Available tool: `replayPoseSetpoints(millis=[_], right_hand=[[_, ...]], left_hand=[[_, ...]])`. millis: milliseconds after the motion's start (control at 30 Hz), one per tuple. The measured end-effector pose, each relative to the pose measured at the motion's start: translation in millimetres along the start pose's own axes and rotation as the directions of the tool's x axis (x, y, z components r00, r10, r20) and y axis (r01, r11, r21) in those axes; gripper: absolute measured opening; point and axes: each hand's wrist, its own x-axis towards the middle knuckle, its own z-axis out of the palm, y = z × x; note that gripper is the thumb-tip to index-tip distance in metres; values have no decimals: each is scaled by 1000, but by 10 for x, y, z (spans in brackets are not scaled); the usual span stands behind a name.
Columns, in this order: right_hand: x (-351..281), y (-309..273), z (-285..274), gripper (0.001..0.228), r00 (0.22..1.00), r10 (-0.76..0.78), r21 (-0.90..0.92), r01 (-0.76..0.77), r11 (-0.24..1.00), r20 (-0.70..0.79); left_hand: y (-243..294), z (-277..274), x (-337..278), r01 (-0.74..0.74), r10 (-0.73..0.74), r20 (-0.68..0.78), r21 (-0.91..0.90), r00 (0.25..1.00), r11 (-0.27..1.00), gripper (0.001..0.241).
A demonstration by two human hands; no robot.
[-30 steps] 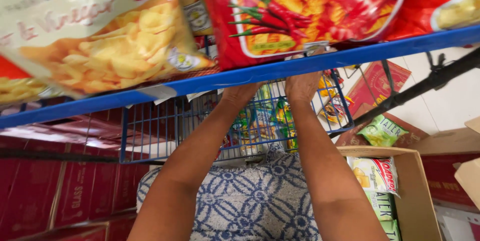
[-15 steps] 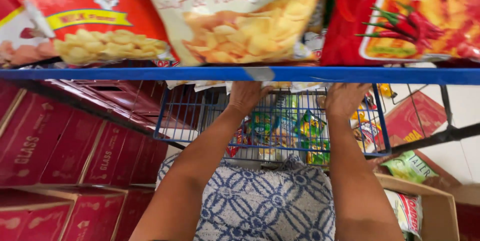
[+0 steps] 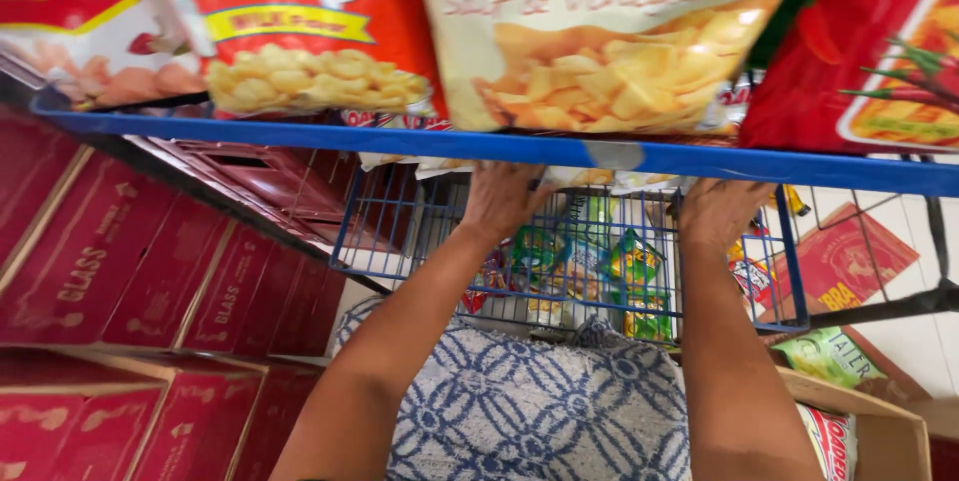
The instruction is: Stock snacks and chips onto metal shelving units in a storage area or grocery aisle.
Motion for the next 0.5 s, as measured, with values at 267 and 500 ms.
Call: replayPoseSetpoints(millis=[267,500], right_hand=[[-253,-238,-45,72,1000,-27,11,27,1000,14],[-1140,-1034,-197,49,996,-28,116,38,993,-80]], left_hand=[[-765,-848,-768,396,-452,-365,-221,814,891,82],[-1714,-585,-1332,543,-775,-138,-639,617,546,47]])
